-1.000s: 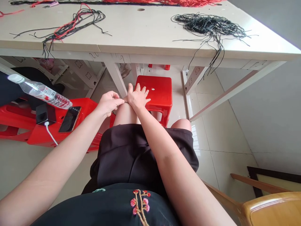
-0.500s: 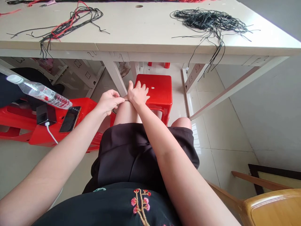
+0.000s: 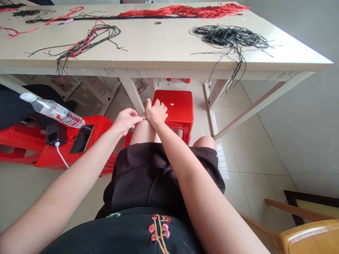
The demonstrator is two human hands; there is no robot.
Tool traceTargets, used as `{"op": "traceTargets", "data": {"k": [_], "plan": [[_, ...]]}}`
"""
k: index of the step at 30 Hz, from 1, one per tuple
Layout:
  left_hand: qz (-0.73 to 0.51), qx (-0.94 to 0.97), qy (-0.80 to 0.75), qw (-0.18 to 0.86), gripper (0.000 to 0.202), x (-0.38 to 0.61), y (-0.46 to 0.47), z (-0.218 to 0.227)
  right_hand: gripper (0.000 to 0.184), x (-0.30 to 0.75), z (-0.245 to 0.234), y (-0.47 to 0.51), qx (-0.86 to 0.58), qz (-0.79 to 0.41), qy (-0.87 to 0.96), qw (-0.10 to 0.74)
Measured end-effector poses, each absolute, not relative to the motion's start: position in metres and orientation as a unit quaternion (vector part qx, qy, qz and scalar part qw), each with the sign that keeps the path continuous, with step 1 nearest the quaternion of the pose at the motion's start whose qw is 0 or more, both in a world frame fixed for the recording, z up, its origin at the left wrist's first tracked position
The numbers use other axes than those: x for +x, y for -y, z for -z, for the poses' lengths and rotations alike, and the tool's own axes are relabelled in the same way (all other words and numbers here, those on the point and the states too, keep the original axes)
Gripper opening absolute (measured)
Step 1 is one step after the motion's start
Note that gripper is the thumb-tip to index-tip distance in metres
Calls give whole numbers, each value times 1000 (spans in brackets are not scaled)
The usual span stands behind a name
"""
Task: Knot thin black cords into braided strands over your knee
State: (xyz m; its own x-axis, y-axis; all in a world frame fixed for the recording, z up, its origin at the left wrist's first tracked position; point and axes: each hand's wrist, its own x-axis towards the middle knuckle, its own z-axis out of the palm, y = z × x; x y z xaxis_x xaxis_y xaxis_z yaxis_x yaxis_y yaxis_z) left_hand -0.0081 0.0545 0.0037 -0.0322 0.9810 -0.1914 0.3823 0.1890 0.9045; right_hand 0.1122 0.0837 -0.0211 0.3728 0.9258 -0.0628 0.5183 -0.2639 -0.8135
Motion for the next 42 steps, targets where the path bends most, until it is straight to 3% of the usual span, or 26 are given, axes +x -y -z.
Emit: {"op": "traceTargets", "data": {"k": [42], "plan": [[-319, 549, -592, 497, 25, -24, -52, -1, 56, 107, 25, -83, -742, -272, 500, 353]]}}
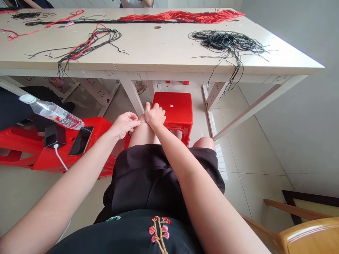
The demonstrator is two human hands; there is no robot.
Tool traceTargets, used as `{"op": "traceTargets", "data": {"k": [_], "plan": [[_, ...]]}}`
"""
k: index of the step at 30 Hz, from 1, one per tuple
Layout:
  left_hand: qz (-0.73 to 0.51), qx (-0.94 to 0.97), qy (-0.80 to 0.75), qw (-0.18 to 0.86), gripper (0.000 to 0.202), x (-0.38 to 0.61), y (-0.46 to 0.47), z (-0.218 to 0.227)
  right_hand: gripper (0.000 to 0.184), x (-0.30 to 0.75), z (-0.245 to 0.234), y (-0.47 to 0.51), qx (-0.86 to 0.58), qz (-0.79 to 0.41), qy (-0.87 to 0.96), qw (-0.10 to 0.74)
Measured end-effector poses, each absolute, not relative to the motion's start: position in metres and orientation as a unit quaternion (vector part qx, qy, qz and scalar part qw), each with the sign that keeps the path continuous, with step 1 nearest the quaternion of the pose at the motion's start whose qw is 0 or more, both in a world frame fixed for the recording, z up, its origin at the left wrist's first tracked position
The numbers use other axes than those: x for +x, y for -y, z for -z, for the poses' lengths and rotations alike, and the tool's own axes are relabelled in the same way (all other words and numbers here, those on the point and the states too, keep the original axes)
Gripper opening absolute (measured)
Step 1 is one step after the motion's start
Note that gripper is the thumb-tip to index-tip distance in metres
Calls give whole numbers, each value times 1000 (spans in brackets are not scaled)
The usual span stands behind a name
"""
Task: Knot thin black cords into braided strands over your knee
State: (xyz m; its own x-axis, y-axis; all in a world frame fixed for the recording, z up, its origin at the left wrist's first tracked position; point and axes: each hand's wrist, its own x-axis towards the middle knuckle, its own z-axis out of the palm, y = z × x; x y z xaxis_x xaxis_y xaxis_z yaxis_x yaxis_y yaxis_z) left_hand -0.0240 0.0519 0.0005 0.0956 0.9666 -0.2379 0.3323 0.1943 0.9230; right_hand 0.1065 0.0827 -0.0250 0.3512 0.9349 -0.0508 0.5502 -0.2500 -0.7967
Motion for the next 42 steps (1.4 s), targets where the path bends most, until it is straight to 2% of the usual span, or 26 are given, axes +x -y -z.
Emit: {"op": "traceTargets", "data": {"k": [24, 35, 42], "plan": [[-294, 552, -572, 532, 31, -28, -44, -11, 53, 107, 27, -83, -746, -278, 491, 354], [-275, 660, -570, 405, 21, -41, -42, -12, 50, 109, 29, -82, -728, -305, 485, 376], [-229, 697, -559, 386, 17, -48, -37, -22, 45, 108, 30, -81, -723, -307, 482, 388]]}}
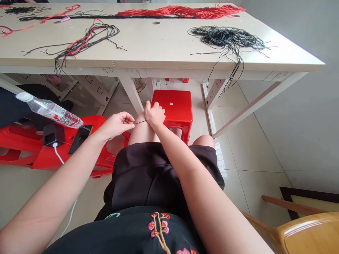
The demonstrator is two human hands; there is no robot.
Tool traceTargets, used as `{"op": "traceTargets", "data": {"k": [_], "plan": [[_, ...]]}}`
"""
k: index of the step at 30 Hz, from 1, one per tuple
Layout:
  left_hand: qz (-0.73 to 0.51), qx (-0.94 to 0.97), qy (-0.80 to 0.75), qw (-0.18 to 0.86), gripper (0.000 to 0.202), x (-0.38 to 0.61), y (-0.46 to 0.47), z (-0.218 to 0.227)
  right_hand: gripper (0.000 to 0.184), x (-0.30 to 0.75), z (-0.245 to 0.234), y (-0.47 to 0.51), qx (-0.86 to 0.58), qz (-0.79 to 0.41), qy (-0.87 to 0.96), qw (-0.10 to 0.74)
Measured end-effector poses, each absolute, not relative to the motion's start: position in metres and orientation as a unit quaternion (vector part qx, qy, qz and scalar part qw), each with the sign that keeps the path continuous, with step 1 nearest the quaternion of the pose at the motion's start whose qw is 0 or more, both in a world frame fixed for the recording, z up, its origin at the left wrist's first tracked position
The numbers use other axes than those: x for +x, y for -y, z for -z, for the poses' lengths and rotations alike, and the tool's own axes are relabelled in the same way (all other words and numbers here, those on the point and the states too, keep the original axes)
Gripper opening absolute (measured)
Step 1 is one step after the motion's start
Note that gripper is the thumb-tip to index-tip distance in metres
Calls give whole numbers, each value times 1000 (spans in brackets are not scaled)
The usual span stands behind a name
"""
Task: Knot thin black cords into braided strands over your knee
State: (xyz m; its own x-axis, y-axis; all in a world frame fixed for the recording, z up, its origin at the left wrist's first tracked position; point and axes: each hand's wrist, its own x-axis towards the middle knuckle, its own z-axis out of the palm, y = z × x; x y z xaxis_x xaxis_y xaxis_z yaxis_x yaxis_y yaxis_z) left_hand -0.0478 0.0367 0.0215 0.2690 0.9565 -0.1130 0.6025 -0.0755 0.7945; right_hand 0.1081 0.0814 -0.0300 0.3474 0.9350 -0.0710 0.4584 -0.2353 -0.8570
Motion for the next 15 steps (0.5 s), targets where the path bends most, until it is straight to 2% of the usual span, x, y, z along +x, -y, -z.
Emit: {"op": "traceTargets", "data": {"k": [7, 15], "plan": [[-213, 692, -588, 359, 14, -48, -36, -19, 42, 107, 30, -81, -725, -306, 479, 388], [-242, 643, -582, 435, 13, -50, -38, -5, 42, 106, 30, -81, -726, -305, 479, 389]]}}
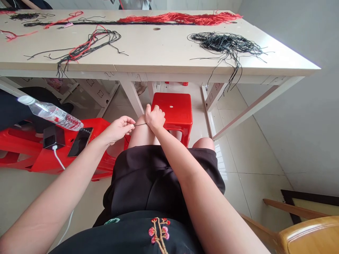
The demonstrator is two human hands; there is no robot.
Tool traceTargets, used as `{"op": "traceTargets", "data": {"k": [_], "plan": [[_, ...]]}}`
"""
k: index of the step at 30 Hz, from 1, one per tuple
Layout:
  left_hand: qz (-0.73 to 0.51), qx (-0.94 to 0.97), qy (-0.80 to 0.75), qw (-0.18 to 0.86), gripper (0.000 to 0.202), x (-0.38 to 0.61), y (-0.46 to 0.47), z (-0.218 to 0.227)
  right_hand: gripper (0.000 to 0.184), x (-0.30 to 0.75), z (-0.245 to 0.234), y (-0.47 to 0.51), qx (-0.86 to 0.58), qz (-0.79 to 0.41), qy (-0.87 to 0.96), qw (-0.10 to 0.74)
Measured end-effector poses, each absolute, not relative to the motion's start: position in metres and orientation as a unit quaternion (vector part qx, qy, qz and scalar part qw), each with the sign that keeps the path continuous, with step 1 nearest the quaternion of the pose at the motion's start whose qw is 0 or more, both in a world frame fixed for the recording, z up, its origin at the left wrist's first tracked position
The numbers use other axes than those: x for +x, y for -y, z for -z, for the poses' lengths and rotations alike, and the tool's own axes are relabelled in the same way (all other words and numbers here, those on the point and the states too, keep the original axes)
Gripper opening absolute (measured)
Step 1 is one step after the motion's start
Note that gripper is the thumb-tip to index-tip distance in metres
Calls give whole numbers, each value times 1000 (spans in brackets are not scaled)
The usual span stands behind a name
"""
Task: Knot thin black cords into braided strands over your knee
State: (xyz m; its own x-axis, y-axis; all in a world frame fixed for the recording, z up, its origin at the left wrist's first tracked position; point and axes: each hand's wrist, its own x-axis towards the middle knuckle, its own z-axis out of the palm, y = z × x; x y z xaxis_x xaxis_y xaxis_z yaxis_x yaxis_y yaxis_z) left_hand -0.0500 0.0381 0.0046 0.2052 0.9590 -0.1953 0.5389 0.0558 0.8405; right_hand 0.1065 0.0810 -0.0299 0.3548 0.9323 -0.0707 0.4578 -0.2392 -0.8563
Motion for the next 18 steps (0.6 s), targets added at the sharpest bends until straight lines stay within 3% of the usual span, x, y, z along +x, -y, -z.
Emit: {"op": "traceTargets", "data": {"k": [10, 18], "plan": [[-262, 594, -589, 481, 13, -44, -30, -12, 42, 107, 30, -80, -721, -317, 474, 394], [-322, 602, -574, 453, 24, -58, -26, -7, 42, 107, 31, -79, -723, -316, 477, 387]]}}
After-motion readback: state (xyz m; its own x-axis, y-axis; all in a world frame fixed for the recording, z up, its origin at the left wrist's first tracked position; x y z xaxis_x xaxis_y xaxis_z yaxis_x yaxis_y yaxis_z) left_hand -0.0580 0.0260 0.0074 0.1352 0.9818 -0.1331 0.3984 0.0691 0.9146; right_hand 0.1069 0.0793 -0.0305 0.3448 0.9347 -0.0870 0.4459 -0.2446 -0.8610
